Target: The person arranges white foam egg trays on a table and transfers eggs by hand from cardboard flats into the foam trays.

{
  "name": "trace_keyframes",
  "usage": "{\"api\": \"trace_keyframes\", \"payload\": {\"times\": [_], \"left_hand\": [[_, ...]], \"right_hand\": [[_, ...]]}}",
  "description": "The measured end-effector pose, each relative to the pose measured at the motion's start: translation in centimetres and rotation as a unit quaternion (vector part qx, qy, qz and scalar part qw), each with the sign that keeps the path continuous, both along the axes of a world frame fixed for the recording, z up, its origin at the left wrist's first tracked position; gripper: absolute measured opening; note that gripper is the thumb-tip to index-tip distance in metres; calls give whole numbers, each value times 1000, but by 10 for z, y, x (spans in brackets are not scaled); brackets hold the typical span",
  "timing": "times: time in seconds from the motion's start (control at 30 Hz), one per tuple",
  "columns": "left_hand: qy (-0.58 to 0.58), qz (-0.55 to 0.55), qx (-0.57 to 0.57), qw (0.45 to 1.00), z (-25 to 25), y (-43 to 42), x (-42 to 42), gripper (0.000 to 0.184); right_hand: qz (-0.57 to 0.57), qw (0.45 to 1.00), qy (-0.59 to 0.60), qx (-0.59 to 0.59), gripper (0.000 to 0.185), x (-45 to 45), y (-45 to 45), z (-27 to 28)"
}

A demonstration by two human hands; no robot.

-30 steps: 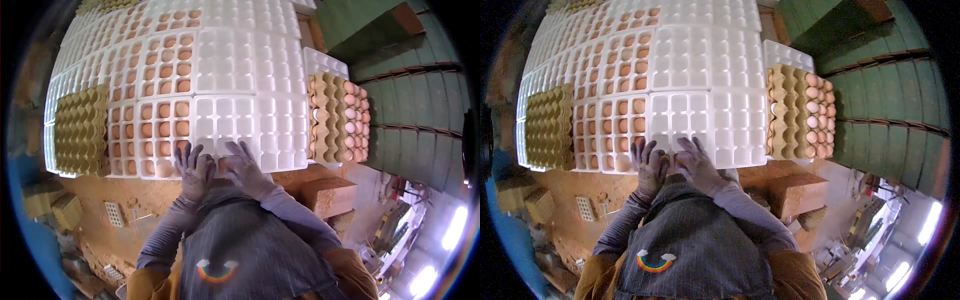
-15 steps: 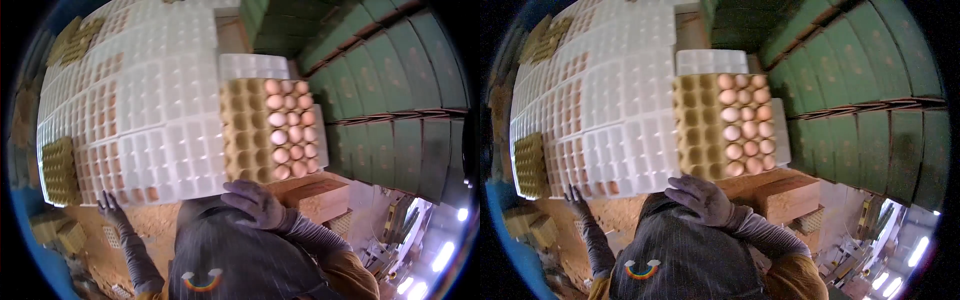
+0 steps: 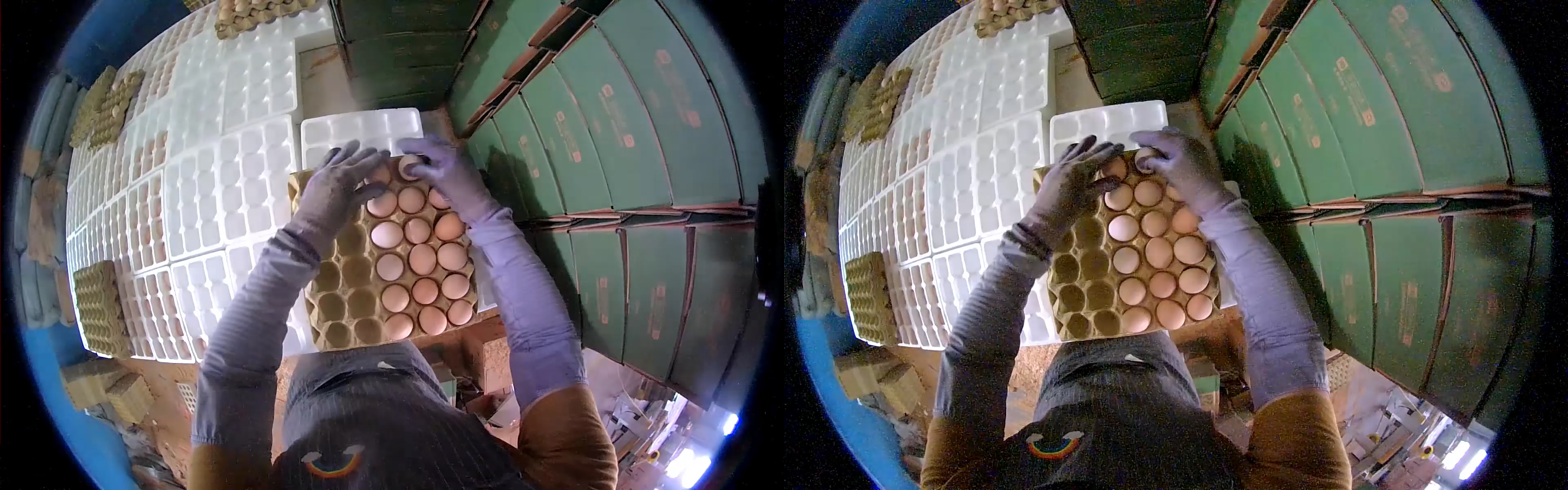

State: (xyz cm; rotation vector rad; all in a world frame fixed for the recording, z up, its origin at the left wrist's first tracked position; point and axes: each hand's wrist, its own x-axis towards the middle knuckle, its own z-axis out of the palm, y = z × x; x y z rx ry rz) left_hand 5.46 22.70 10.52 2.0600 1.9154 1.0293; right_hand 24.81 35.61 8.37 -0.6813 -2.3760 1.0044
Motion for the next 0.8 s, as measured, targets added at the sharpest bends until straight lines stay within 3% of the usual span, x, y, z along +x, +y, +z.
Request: {"api": "trace_keyframes", "payload": {"times": [0.03, 0.07, 0.1, 0.17, 0.2, 0.23, 0.27, 0.3, 0.33, 0.37, 0.43, 0.47, 0.5, 0.53, 0.57, 0.6, 0.67, 0.7, 0.73, 0.77, 0.8], "left_hand": [[-10, -39, -65, 997, -3, 7, -3, 42], [-20, -77, -130, 988, -6, 11, -5, 44], [-22, -78, -130, 988, -10, 13, -6, 44], [-39, -61, -81, 994, -7, 9, 0, 40], [-104, -33, -124, 986, -3, 4, 2, 37], [-103, -33, -124, 986, 1, 3, 3, 37], [-345, 36, -108, 932, 3, 2, 3, 34], [-565, 103, -86, 814, 5, 1, 4, 31], [-207, 97, 65, 971, 9, 0, 3, 24], [-473, 106, -13, 874, 15, -7, 11, 21], [-587, -14, -155, 794, -11, -12, -22, 23], [-472, 148, -275, 825, 24, -12, 12, 30], [-154, 37, -160, 974, 18, -18, 21, 37], [-9, 26, -122, 992, 1, -22, 27, 39], [136, 15, -80, 987, -4, -20, 31, 42], [135, 15, -80, 988, -7, -21, 28, 42], [-31, 26, -222, 974, 11, -17, 24, 43], [-31, 26, -221, 974, 12, -14, 22, 43], [-302, 10, -247, 921, 12, -13, 18, 41], [-550, -6, -254, 796, 19, -11, 16, 39], [-468, -16, -277, 839, 30, -10, 18, 39]], "right_hand": [[-44, 980, 82, -175, 37, 5, -4, 7], [-127, 947, 133, -265, 32, 12, -11, 28], [-129, 947, 131, -264, 32, 18, -4, 29], [-201, 855, 202, -434, 34, 33, 10, 29], [-233, 793, 236, -511, 38, 37, 14, 29], [-232, 793, 237, -511, 38, 33, 12, 36], [-240, 936, -53, -252, 44, 24, 4, 50], [-206, 918, -334, 49, 51, 17, -3, 57], [-196, 885, -397, 144, 57, 12, -9, 44], [-198, 885, -398, 139, 57, 13, -11, 36], [-174, 904, -359, 151, 51, 14, -10, 25], [-172, 905, -359, 151, 51, 26, -4, 18], [-99, 940, -263, 195, 47, 50, 4, 11], [-24, 958, -163, 236, 46, 62, 9, 9], [-23, 957, -163, 237, 46, 61, 8, 10], [-32, 967, -142, 207, 42, 62, 6, 11], [-53, 983, -98, 146, 38, 68, -1, 15], [-62, 988, -74, 116, 38, 70, -4, 17], [-71, 993, -50, 84, 39, 71, -8, 20], [-79, 995, -26, 51, 41, 70, -15, 28], [-85, 980, -165, 77, 44, 67, -25, 38]]}}
